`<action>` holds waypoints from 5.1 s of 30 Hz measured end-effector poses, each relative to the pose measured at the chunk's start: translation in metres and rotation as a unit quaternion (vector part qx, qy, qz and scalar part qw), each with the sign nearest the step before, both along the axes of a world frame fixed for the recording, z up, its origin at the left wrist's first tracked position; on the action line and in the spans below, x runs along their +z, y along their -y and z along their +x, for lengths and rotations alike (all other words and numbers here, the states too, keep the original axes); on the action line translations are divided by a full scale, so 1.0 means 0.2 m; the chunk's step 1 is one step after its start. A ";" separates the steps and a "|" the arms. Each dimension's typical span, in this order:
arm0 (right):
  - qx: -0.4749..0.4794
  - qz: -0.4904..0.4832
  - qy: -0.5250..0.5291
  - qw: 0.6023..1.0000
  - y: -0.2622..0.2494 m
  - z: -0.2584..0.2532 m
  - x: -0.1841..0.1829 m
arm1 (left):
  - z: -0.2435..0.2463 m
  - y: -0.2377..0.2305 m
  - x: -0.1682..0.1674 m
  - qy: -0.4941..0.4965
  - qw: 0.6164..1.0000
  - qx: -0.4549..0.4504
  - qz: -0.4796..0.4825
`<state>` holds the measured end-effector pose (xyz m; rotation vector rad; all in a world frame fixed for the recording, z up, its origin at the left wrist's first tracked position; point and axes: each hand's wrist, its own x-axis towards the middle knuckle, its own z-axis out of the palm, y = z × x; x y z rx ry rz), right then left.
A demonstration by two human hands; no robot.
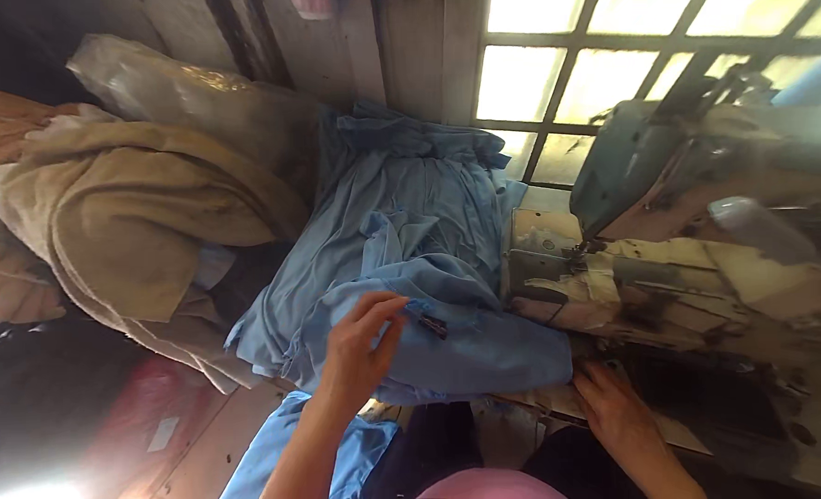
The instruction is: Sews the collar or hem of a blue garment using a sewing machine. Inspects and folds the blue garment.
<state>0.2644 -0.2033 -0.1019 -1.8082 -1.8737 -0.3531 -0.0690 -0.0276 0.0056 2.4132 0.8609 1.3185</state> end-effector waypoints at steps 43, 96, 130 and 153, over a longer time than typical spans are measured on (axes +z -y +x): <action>0.239 0.002 -0.100 0.966 -0.63 -0.76 0.40 | 0.02 0.07 -0.35 0.082 0.986 0.130 0.062; 0.269 0.099 -0.051 0.957 -0.69 -0.81 0.31 | -0.01 0.10 -0.38 0.151 0.988 0.020 0.007; -0.122 0.016 -0.101 0.987 -0.10 0.03 0.10 | -0.17 -0.06 -0.08 -0.016 0.998 0.062 0.022; 0.021 -0.072 -0.196 0.978 -0.32 -0.23 0.14 | -0.41 -0.06 -0.18 0.107 0.931 0.155 -0.312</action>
